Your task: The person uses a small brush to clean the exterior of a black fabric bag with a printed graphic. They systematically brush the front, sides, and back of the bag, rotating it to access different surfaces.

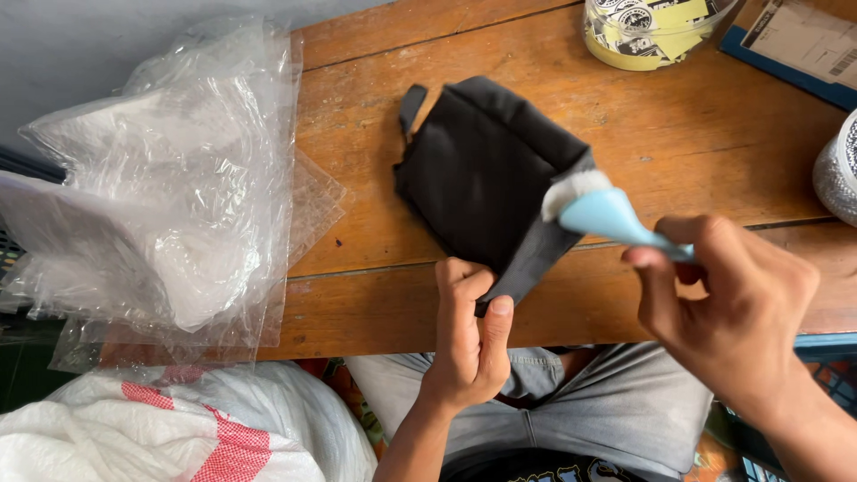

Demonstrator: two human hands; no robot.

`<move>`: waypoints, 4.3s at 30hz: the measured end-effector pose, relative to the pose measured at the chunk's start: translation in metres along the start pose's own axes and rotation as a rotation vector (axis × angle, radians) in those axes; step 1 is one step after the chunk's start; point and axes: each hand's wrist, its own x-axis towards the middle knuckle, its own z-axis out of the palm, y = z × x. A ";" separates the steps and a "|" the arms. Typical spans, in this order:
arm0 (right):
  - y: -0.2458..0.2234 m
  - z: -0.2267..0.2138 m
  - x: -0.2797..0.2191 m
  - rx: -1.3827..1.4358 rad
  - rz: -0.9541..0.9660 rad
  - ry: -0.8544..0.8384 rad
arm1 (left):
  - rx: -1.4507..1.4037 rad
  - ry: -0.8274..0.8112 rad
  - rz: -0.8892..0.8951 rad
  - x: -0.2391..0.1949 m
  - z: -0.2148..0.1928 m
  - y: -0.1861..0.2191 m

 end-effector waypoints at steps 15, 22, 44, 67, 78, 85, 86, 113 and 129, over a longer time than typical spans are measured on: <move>-0.015 0.013 0.012 0.098 -0.363 -0.028 | -0.461 0.067 -0.212 0.001 -0.007 0.003; 0.008 0.010 -0.003 0.109 -0.065 0.085 | -0.626 0.158 -0.449 -0.020 0.001 -0.024; -0.011 0.012 0.024 0.208 -0.304 0.024 | -0.944 0.278 -0.529 -0.002 -0.004 -0.017; -0.022 -0.005 0.037 -0.118 -0.215 -0.446 | -0.907 0.312 -0.459 -0.007 -0.002 -0.016; -0.062 -0.029 0.039 0.212 -0.007 -0.189 | -0.148 0.362 0.006 -0.007 0.004 -0.005; -0.054 0.002 0.009 0.119 -0.529 -0.083 | -0.117 0.238 0.022 -0.017 0.008 -0.012; -0.051 0.004 0.011 0.105 -0.507 -0.077 | -0.101 0.252 0.045 -0.015 0.009 -0.012; -0.009 0.001 -0.007 0.056 -0.135 -0.086 | -0.092 0.284 0.054 -0.004 0.007 -0.005; -0.036 0.003 -0.004 0.059 -0.198 -0.141 | 0.073 0.272 0.127 -0.010 0.013 -0.013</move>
